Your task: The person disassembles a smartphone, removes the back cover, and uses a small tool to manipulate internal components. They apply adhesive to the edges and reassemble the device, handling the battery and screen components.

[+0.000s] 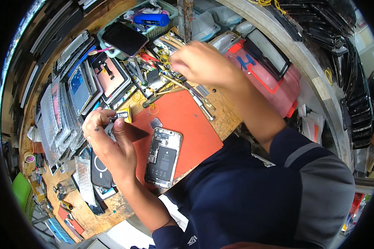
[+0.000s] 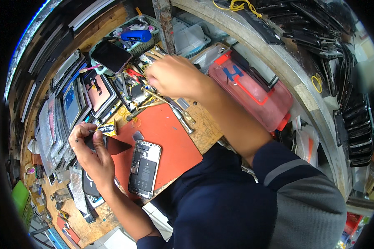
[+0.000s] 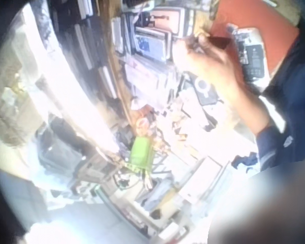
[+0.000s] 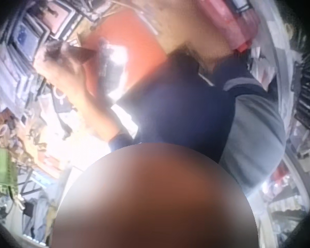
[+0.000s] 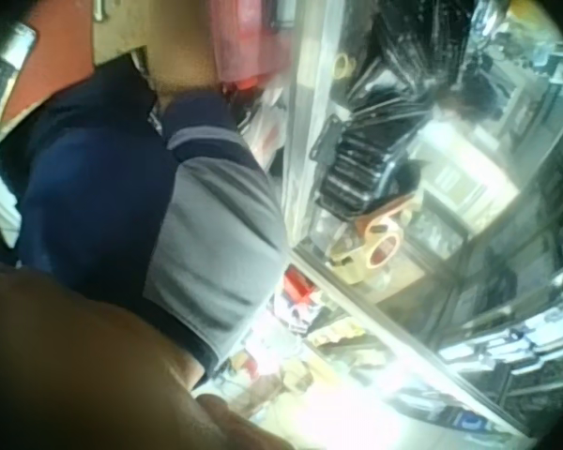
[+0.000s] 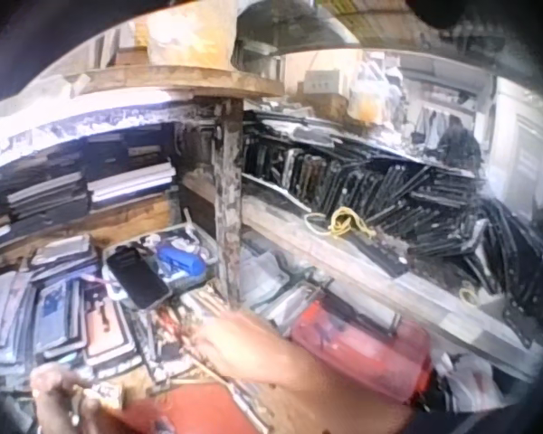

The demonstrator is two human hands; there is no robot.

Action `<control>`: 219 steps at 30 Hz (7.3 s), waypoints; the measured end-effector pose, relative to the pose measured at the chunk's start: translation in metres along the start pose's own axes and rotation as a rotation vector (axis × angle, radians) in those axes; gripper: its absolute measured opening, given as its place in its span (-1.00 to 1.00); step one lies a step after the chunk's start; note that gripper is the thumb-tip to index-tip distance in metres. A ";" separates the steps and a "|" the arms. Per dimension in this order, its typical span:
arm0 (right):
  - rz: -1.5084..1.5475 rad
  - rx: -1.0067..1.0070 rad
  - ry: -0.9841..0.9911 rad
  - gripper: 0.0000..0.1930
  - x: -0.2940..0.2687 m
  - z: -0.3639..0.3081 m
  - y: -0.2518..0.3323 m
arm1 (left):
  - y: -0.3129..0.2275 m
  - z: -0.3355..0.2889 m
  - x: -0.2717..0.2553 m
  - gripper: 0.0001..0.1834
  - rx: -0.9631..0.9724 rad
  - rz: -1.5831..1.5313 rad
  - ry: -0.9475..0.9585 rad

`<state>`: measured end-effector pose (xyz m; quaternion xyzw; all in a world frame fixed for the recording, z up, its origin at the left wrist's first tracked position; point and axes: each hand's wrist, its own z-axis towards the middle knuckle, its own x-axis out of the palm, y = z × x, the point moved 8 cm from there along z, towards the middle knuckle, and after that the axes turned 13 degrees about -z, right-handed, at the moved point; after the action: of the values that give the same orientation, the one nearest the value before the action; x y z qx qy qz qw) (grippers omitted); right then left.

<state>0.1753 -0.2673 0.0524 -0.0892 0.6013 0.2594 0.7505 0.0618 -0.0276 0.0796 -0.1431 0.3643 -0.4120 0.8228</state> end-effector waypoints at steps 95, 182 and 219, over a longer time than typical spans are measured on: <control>0.439 -0.333 -0.790 -0.85 -0.039 -0.054 0.155 | -0.016 -0.009 -0.014 -0.62 0.156 -0.031 -0.026; 0.286 -0.389 -0.265 -0.65 0.067 0.102 0.422 | 0.094 -0.021 -0.009 -0.76 -0.302 -0.555 -0.542; 0.682 -0.133 -0.145 -0.59 -0.047 0.010 0.128 | 0.041 -0.020 -0.059 -0.83 -0.003 0.317 -0.388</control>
<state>0.1137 -0.1672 0.1225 0.0867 0.5233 0.5393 0.6541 0.0480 0.0446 0.0724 -0.1618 0.2180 -0.2422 0.9315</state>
